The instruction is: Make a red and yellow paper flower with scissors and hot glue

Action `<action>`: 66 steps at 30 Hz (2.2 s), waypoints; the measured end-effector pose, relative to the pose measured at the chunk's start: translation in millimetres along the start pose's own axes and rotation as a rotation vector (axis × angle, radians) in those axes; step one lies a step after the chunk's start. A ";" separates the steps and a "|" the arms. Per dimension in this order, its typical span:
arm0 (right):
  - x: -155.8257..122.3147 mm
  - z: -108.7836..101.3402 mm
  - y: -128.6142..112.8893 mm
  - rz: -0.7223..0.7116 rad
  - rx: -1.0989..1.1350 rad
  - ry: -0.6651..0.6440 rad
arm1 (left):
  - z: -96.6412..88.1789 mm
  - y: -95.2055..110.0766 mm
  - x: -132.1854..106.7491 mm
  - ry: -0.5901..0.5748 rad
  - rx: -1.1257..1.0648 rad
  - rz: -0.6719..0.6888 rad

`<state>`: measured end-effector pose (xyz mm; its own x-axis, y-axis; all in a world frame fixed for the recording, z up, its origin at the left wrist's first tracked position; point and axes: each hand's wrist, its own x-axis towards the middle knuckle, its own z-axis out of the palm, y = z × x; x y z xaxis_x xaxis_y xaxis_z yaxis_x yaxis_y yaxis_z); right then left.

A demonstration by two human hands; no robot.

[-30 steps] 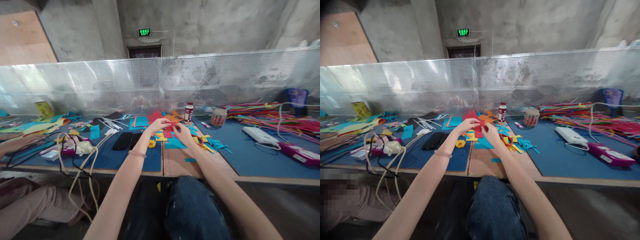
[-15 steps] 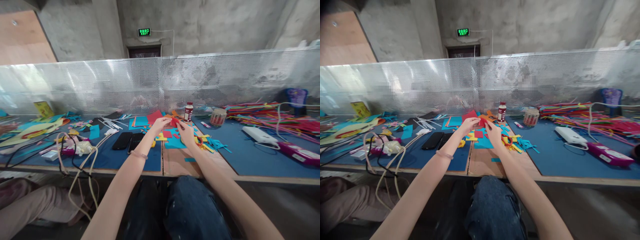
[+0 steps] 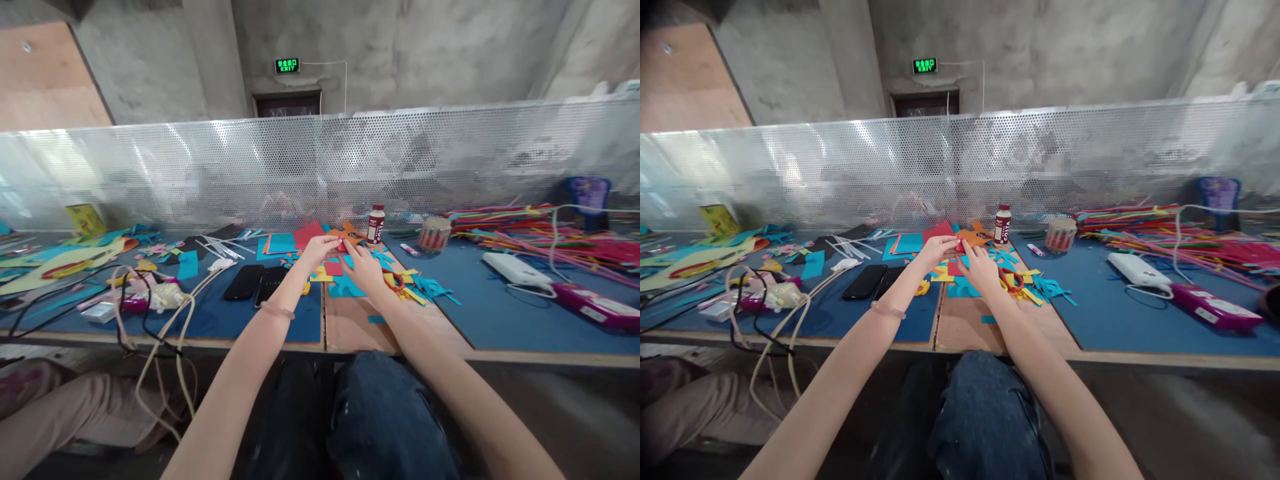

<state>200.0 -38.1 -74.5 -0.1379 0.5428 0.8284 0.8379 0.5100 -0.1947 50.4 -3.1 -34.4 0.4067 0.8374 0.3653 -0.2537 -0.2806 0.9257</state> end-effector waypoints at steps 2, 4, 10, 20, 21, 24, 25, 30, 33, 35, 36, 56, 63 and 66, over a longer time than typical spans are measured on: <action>1.7 -0.3 0.4 -0.026 0.009 0.001 | -2.6 -2.6 1.6 0.005 0.011 -0.006; 3.5 -0.5 1.3 -0.036 0.032 0.009 | -4.6 -4.4 3.1 0.010 0.025 -0.011; 5.9 1.0 4.5 0.049 0.169 0.059 | -5.2 -3.3 2.7 0.016 0.091 0.001; 4.6 4.1 3.5 0.220 0.452 0.032 | 5.0 -1.5 -1.4 0.118 0.197 0.090; 4.5 4.8 3.9 0.230 0.460 0.033 | 6.5 -2.2 -1.3 0.130 0.200 0.097; 4.2 6.2 5.8 0.255 0.456 0.058 | 10.3 -5.4 -0.5 0.166 0.196 0.114; 4.3 6.4 6.4 0.261 0.444 0.075 | 11.3 -6.7 -0.1 0.176 0.189 0.116; 4.9 4.9 8.6 0.233 0.344 0.179 | 14.2 -11.4 2.3 0.188 0.139 0.090; 4.7 3.5 9.3 0.194 0.287 0.215 | 15.6 -11.8 2.3 0.181 0.110 0.070; 4.4 2.7 9.2 0.169 0.257 0.223 | 16.2 -11.3 1.9 0.175 0.096 0.063; 4.3 2.2 9.0 0.158 0.243 0.225 | 16.4 -11.0 1.6 0.174 0.090 0.061; 3.8 -0.9 7.5 0.098 0.097 0.289 | 22.8 -6.9 -2.4 0.142 0.053 0.065; 2.2 -4.1 11.9 0.023 0.005 0.245 | 22.7 -8.1 -1.7 0.147 0.046 0.043; 2.2 -10.9 10.7 -0.039 -0.041 0.214 | 21.6 -9.4 -0.8 0.150 0.020 0.040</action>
<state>214.4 -38.7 -69.1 -0.0591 0.3670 0.9283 0.8557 0.4976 -0.1422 71.5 -11.3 -41.3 0.2603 0.8856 0.3845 -0.2488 -0.3233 0.9130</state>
